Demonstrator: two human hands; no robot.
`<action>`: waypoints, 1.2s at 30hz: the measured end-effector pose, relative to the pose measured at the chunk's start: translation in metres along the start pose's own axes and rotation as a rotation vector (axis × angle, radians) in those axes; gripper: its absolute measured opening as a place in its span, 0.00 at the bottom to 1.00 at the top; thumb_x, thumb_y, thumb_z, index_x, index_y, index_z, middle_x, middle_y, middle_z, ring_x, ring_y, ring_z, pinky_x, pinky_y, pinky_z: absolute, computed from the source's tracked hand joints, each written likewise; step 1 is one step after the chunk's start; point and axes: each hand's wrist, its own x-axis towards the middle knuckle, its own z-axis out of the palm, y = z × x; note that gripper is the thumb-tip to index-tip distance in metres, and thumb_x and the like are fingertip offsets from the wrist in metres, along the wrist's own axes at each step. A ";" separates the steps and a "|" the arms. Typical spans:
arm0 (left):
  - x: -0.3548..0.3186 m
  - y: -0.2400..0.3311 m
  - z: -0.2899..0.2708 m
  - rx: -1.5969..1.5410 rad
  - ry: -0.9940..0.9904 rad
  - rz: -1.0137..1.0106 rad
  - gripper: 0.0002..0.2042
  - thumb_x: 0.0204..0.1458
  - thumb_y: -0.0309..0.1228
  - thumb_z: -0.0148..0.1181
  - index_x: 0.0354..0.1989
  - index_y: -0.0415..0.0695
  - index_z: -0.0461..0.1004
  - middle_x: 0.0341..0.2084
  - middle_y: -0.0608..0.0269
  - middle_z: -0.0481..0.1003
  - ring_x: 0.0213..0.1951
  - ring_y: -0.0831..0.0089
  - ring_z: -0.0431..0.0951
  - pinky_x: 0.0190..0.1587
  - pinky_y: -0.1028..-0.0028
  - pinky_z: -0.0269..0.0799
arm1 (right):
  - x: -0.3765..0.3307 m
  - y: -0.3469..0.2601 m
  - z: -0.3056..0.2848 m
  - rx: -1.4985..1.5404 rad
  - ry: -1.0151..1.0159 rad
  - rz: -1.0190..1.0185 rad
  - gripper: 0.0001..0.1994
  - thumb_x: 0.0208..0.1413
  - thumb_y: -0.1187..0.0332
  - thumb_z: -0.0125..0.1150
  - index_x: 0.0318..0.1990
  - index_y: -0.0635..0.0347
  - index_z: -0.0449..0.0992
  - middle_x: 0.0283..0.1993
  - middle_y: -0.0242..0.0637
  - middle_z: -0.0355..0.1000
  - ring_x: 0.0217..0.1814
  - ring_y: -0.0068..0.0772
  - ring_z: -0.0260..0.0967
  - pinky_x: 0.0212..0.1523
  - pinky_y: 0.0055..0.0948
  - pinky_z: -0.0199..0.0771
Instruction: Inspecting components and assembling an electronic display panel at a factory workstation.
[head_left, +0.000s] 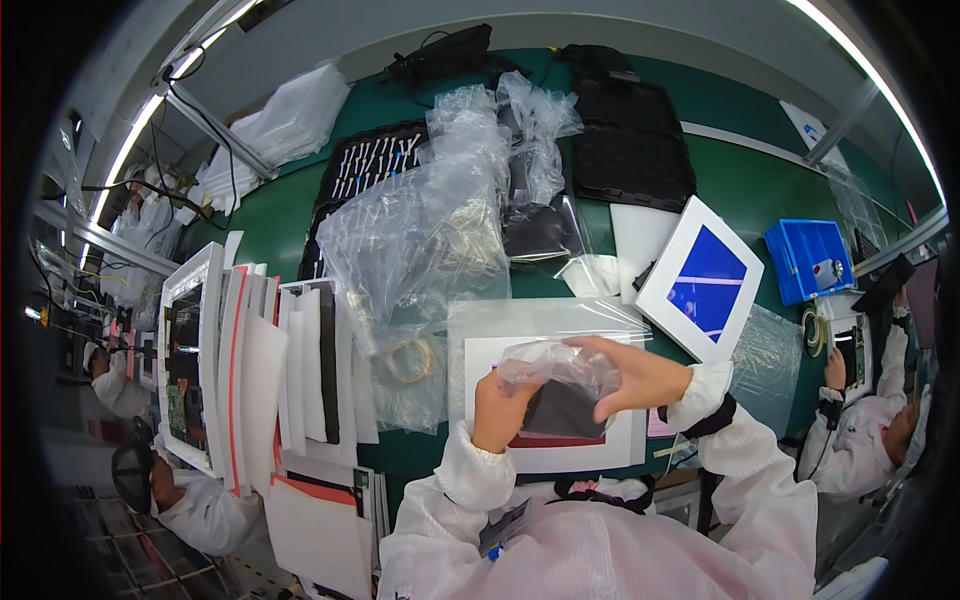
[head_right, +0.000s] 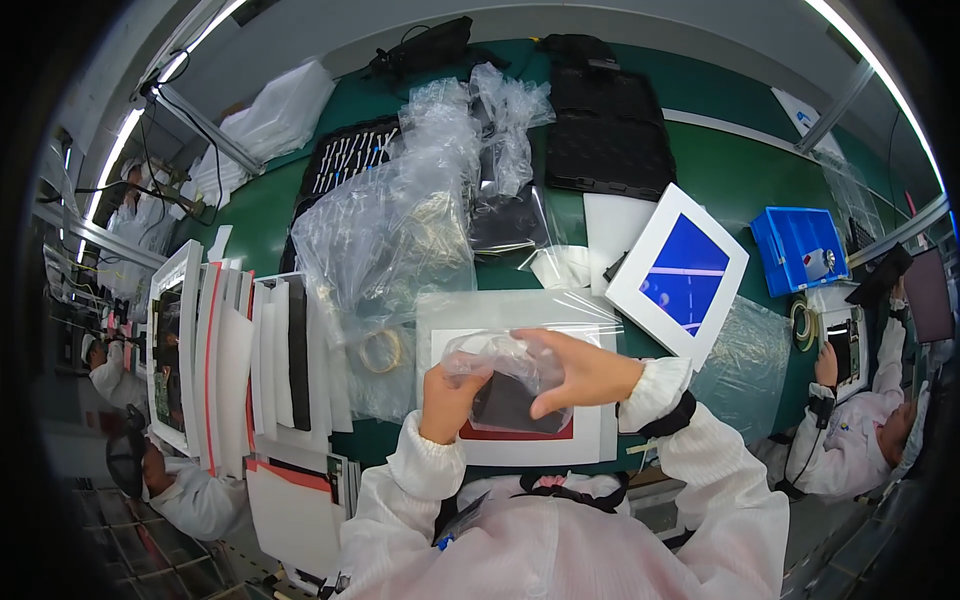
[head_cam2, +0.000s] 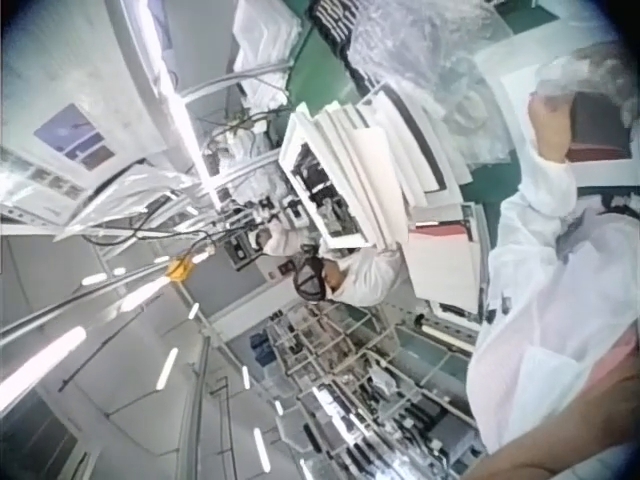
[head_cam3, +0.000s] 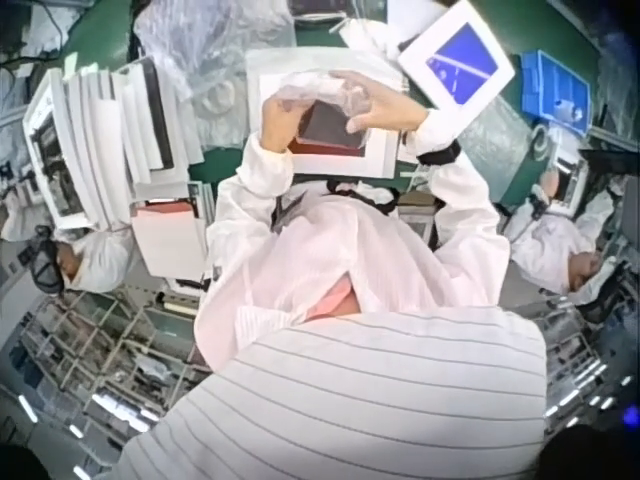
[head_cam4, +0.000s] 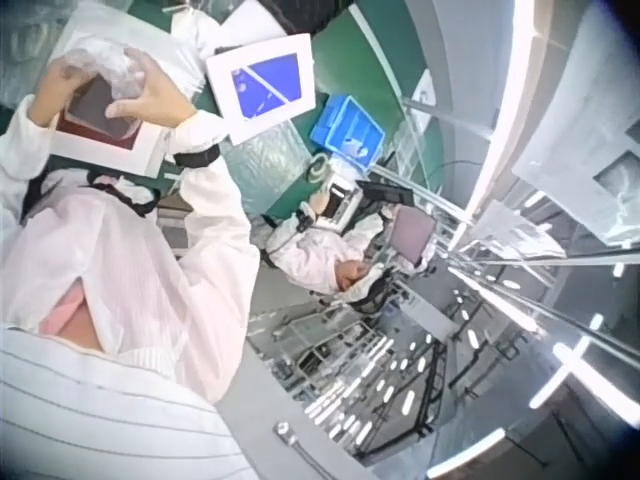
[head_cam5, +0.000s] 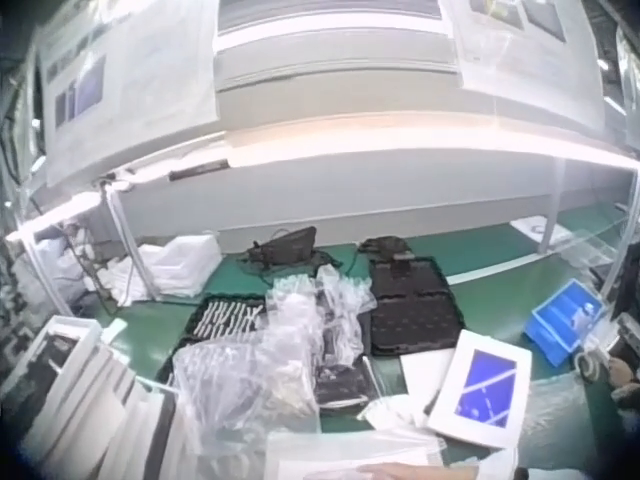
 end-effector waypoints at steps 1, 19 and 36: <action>0.004 -0.002 -0.005 0.017 -0.051 -0.024 0.17 0.43 0.22 0.60 0.44 0.39 0.71 0.34 0.60 0.74 0.33 0.73 0.74 0.38 0.76 0.69 | 0.003 -0.001 0.004 -0.154 -0.041 -0.043 0.16 0.48 0.68 0.55 0.44 0.66 0.70 0.37 0.39 0.73 0.40 0.35 0.68 0.46 0.31 0.66; 0.079 0.047 -0.118 -0.903 0.472 0.644 0.12 0.48 0.15 0.42 0.33 0.47 0.67 0.60 0.61 0.52 0.59 0.54 0.55 0.55 0.58 0.62 | 0.201 0.019 -0.137 0.147 0.278 0.168 0.04 0.50 0.77 0.52 0.34 0.65 0.71 0.25 0.30 0.70 0.20 0.18 0.61 0.20 0.18 0.61; 0.091 0.056 -0.174 -0.944 0.543 0.672 0.16 0.50 0.14 0.39 0.32 0.49 0.73 0.60 0.62 0.55 0.60 0.59 0.55 0.55 0.66 0.64 | 0.331 0.046 0.005 -0.287 0.845 -0.149 0.29 0.40 0.66 0.65 0.52 0.61 0.60 0.50 0.49 0.57 0.54 0.48 0.56 0.54 0.35 0.56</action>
